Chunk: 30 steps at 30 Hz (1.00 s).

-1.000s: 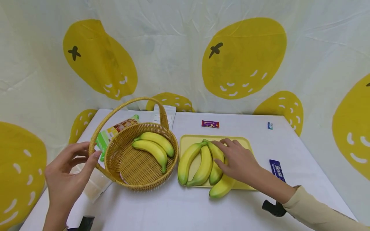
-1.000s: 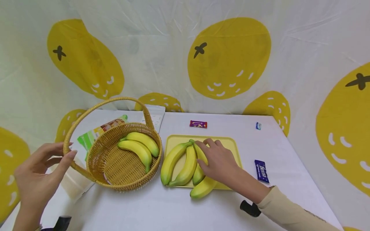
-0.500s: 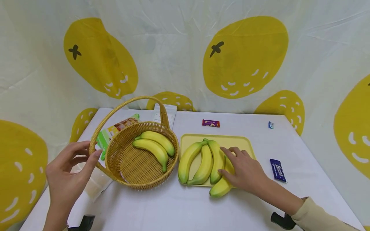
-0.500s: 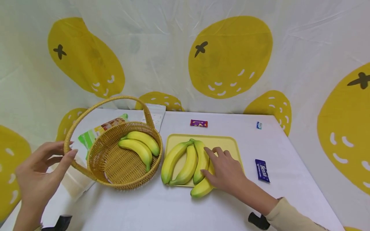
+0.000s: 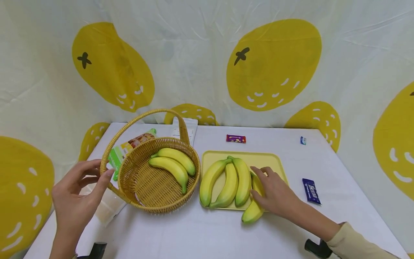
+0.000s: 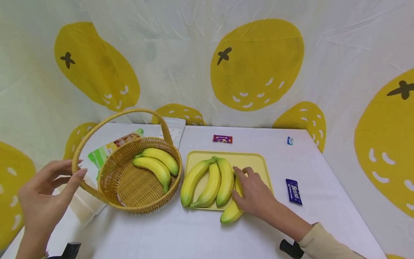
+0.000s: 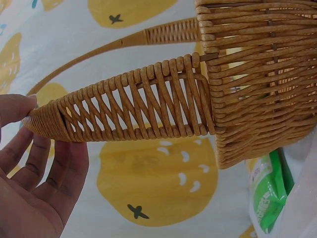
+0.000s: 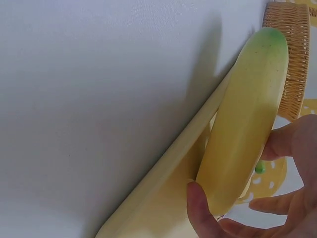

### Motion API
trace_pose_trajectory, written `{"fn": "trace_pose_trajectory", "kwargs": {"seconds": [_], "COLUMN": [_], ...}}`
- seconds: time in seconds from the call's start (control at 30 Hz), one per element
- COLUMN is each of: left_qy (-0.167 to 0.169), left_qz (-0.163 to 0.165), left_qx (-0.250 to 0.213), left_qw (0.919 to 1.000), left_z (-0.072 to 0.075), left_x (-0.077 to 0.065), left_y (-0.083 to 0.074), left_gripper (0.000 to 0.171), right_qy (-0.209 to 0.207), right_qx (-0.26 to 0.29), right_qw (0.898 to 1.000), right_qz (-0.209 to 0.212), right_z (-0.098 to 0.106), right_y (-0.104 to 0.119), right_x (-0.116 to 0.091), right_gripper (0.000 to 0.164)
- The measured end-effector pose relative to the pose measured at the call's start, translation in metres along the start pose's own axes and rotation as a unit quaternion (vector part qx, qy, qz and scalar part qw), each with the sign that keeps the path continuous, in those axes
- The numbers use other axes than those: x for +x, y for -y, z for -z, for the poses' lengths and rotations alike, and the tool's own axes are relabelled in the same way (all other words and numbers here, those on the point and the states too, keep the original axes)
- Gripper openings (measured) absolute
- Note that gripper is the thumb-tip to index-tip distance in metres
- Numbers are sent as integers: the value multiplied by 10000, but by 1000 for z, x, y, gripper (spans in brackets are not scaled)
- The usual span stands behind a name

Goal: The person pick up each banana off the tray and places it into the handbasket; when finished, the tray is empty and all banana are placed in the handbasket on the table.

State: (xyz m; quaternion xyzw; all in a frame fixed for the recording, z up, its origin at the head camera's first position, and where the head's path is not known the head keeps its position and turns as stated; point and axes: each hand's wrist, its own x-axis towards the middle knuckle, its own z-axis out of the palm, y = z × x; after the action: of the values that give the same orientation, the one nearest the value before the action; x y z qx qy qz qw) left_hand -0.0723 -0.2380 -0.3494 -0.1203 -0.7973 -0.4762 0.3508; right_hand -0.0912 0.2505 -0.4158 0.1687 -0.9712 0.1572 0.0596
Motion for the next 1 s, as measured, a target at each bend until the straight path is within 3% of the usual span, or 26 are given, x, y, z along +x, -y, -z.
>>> {"fn": "trace_pose_trajectory", "kwargs": {"seconds": [0.7,1.0], "left_qy": [27,-89], "left_qz": [-52,-173], "left_qx": [-159,-267], "left_qw": [9999,9995], "left_z": [-1,-2], "left_x": [-1,-2], "left_y": [1,5], "left_gripper": [37,37], "right_qy": [-36,-63], "right_qx": [85,44], "right_qw": [9993,9991], "right_qz": [-362,-413], "right_z": [-3,-4], "right_y": [-39,-44], "right_x": [18,20], "right_gripper": [52,54]}}
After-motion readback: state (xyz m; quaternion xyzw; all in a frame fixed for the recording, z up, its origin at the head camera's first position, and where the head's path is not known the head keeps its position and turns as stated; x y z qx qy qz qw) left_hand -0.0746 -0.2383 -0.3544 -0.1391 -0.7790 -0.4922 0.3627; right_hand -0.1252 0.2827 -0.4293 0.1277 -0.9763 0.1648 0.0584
